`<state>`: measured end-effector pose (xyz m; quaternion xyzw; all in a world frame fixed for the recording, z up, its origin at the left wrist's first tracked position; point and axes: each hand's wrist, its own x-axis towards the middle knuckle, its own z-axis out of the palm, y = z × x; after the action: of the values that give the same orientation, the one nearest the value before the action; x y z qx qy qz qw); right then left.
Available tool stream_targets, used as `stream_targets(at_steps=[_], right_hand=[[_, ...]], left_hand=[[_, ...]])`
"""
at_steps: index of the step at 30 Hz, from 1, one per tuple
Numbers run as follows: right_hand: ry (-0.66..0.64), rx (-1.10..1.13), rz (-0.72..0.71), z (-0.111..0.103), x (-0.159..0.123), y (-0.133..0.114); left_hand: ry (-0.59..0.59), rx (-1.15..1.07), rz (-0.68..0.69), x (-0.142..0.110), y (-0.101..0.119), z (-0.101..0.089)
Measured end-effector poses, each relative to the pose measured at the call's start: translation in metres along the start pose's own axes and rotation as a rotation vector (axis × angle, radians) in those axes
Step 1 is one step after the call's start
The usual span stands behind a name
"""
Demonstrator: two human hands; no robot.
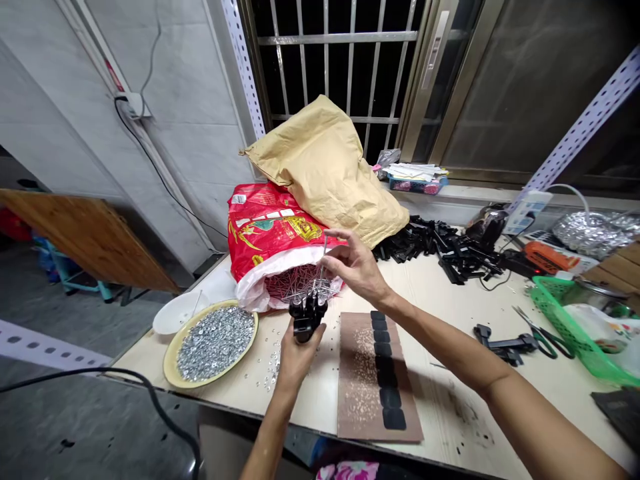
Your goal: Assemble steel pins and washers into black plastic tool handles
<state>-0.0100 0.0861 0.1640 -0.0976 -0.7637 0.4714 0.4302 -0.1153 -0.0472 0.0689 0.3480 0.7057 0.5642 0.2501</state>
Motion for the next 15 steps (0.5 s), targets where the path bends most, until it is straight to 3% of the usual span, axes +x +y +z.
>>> stream_targets(at_steps=[3,9,13,15], right_hand=[[-0.030,0.099,0.019,0.009,0.000,-0.007],[-0.079,-0.024,0.010,0.021,-0.018,0.005],[-0.166,-0.082,-0.046,0.018,-0.018,0.000],[-0.105,-0.091,-0.077,0.011,-0.012,0.002]], left_hand=[[-0.047,0.018,0.084,-0.001,0.002,0.008],[-0.068,0.056,0.102,-0.003,0.003,0.008],[-0.031,0.039,0.069,-0.002,0.004,0.007],[-0.006,0.022,0.044,-0.004,0.006,0.006]])
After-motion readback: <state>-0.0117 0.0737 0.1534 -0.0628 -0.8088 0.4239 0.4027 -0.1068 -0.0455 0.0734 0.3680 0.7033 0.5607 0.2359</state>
